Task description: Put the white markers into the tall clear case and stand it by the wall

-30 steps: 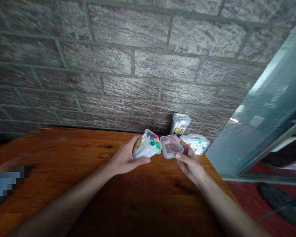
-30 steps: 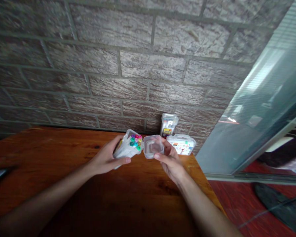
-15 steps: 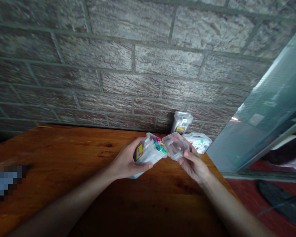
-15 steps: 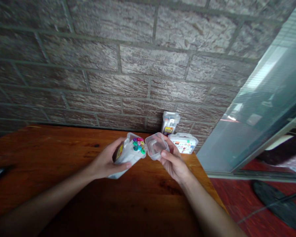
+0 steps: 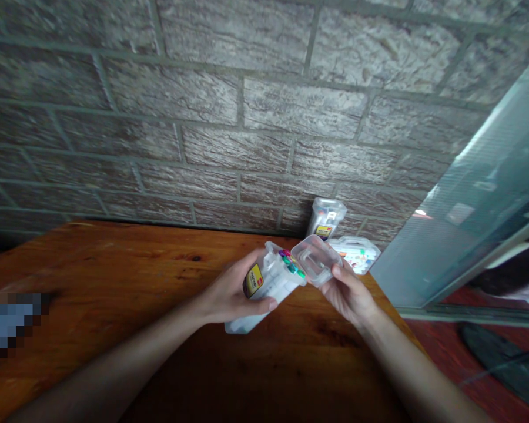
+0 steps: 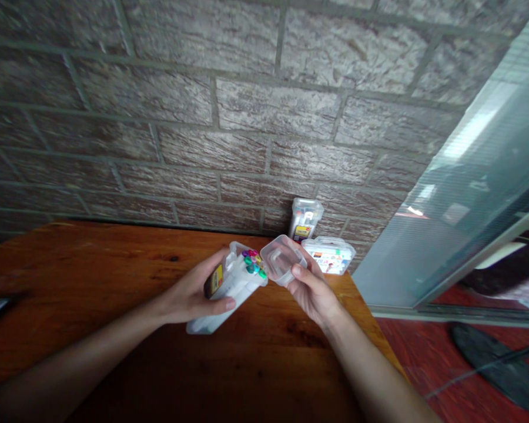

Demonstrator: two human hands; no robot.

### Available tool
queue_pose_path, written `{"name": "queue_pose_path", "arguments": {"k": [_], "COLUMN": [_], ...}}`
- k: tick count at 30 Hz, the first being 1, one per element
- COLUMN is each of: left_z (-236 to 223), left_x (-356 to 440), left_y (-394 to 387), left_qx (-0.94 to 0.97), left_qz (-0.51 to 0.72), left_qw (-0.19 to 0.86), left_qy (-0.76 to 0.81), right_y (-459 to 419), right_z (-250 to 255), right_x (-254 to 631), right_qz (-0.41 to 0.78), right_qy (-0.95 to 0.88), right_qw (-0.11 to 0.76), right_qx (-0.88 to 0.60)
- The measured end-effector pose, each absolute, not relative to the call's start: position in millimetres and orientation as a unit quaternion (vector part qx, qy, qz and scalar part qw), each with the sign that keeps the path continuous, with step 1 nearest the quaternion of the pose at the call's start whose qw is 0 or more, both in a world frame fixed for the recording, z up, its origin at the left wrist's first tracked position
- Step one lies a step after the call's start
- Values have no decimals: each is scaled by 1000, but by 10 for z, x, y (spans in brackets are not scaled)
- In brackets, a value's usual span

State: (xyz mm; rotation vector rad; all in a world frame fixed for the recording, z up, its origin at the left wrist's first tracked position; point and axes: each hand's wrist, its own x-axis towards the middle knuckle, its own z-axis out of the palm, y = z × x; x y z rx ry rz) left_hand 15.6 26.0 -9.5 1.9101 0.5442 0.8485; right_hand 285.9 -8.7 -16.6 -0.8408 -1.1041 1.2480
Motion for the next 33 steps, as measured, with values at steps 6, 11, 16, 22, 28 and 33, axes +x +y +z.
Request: {"name": "queue_pose_path", "arguments": {"k": [6,11,16,22,28,33], "left_z": [-73,-82,-98,-92,-115,-134], "left_x": [194,220,243,298,340,349], "left_y": [202,150,133,96,50,26], "left_qx": [757,752,735,722,714,717], "left_qz": [329,319,310,311,327,328], "left_qw": [527,540,564,583,582,568], "left_qy": [201,203,211,204,209,236], "right_y": [-95,-77,-86,-124,-140,-160], "right_z": [-143,-190,-220,-222,-289,-251], "right_x": [2860,2876,2876,2847,2895,2887], "right_qz": [542,553,549,495,425,406], "right_qy": [-472,-477,-489,-551,-610,-631], "right_qw": [602,612,614,603,587,575], "right_qx": [-348,-304,-287,-296,-320,-326]}}
